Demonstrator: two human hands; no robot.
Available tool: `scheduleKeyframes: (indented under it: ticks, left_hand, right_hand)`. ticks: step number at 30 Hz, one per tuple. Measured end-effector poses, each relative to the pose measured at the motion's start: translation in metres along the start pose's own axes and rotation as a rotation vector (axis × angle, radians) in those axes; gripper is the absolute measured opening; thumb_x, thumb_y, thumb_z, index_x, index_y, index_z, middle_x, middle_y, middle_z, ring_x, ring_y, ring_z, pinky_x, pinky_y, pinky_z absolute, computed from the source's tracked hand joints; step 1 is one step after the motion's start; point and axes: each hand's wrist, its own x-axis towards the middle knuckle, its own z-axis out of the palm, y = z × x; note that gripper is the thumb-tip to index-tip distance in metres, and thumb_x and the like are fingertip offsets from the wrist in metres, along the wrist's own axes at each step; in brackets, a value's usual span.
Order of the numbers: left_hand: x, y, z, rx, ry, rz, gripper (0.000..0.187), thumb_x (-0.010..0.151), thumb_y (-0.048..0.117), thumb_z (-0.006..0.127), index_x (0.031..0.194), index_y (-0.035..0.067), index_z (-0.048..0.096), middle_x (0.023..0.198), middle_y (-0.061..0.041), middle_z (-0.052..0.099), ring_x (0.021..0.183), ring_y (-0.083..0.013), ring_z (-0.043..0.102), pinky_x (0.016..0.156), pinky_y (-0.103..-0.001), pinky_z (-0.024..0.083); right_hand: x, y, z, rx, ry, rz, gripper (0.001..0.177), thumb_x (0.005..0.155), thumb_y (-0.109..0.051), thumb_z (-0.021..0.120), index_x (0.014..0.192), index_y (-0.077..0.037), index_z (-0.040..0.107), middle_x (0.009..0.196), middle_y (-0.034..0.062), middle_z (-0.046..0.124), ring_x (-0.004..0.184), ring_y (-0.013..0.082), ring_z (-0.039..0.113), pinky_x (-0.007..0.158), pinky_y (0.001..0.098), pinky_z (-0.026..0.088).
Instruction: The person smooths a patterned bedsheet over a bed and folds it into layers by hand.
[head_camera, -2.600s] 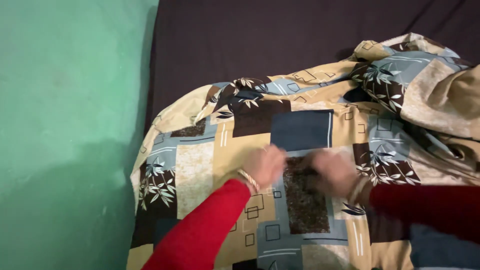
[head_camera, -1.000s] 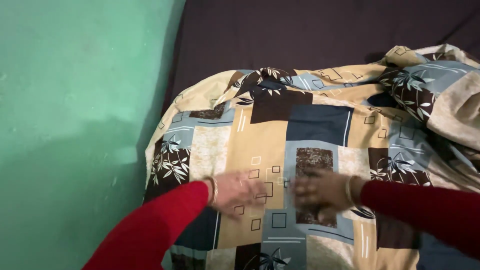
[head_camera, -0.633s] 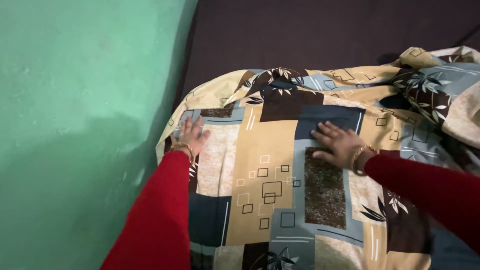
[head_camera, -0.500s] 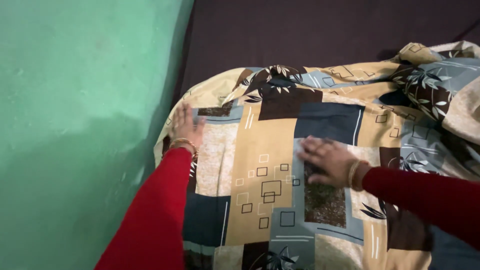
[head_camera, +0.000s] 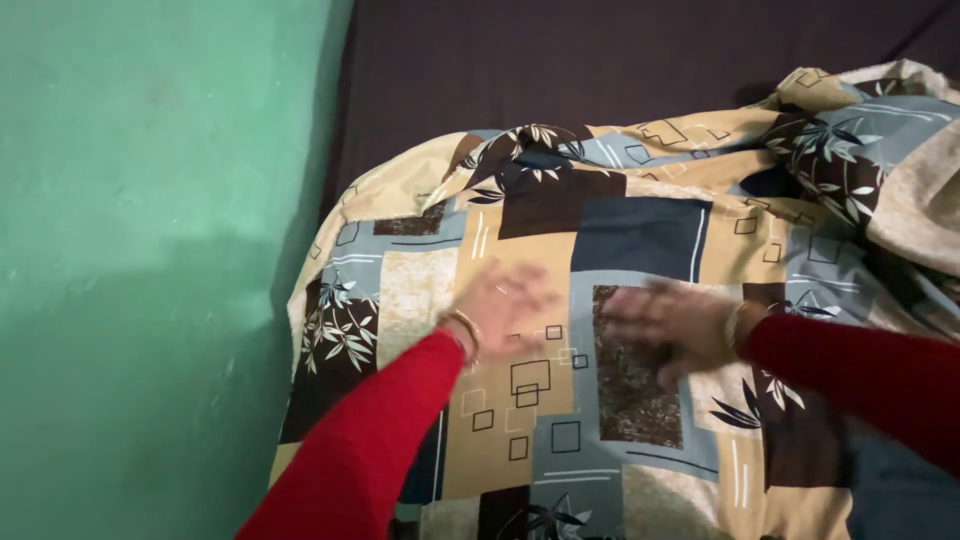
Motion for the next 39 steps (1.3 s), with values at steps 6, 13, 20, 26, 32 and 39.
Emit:
scheduleKeyframes:
  ticks: [6, 13, 20, 26, 32, 39]
  left_hand:
    - [-0.004, -0.065, -0.006, 0.138, 0.361, -0.437, 0.080, 0.091, 0.060, 0.052, 0.156, 0.017, 0.033, 0.167, -0.016, 0.023, 0.153, -0.0343, 0.016, 0.112, -0.072, 0.007]
    - [0.067, 0.090, -0.013, -0.285, 0.398, 0.050, 0.061, 0.070, 0.037, 0.081, 0.126, 0.014, 0.070, 0.139, -0.015, 0.058, 0.133, -0.0381, 0.049, 0.102, -0.049, 0.041]
    - [0.118, 0.234, 0.030, -0.114, -0.117, 0.171, 0.082, 0.090, 0.074, 0.048, 0.157, 0.028, 0.039, 0.172, -0.012, 0.016, 0.162, -0.0325, 0.002, 0.122, -0.068, -0.001]
    - [0.175, 0.172, 0.007, -0.005, -0.049, -0.062, 0.096, 0.086, 0.082, 0.040, 0.161, 0.029, 0.012, 0.170, -0.009, 0.005, 0.156, -0.0290, 0.001, 0.116, -0.072, -0.001]
    - [0.191, 0.150, -0.004, -0.034, 0.139, -0.257, 0.085, 0.091, 0.071, 0.049, 0.161, 0.029, 0.025, 0.170, -0.009, 0.016, 0.158, -0.0307, 0.009, 0.115, -0.077, 0.003]
    - [0.206, 0.187, 0.006, -0.047, 0.186, -0.141, 0.086, 0.091, 0.066, 0.056, 0.160, 0.023, 0.029, 0.171, -0.013, 0.017, 0.157, -0.0357, 0.010, 0.114, -0.079, 0.003]
  right_hand:
    - [0.008, 0.070, 0.030, 0.116, 0.182, 0.412, 0.089, 0.096, -0.067, 0.050, 0.160, -0.030, 0.001, 0.171, -0.0002, -0.006, 0.157, 0.0205, -0.003, 0.126, 0.0475, 0.004]
    - [-0.030, 0.041, 0.111, 0.065, 0.155, 0.014, 0.085, 0.092, -0.056, 0.057, 0.160, -0.025, 0.017, 0.171, 0.0048, 0.008, 0.158, 0.0243, 0.005, 0.125, 0.0515, 0.008]
    - [-0.052, 0.017, 0.209, 0.247, 0.239, -0.279, 0.087, 0.094, -0.058, 0.066, 0.159, -0.016, 0.026, 0.169, 0.0136, 0.015, 0.153, 0.0309, 0.010, 0.119, 0.0637, -0.004]
    - [-0.059, 0.138, 0.227, 0.524, 0.501, 0.280, 0.108, 0.083, -0.069, 0.063, 0.162, -0.015, 0.015, 0.170, 0.0143, 0.016, 0.148, 0.0335, 0.030, 0.118, 0.0473, 0.023]
    - [-0.064, 0.177, 0.199, 0.776, 0.086, 0.743, 0.076, 0.100, -0.072, 0.037, 0.157, -0.022, 0.037, 0.144, 0.0125, 0.063, 0.134, 0.0316, 0.060, 0.120, 0.0548, 0.028]
    - [-0.023, 0.090, 0.199, 0.264, 0.980, 0.575, 0.094, 0.082, -0.071, 0.046, 0.154, -0.014, 0.028, 0.161, 0.0158, 0.033, 0.146, 0.0347, 0.036, 0.112, 0.0611, 0.019]
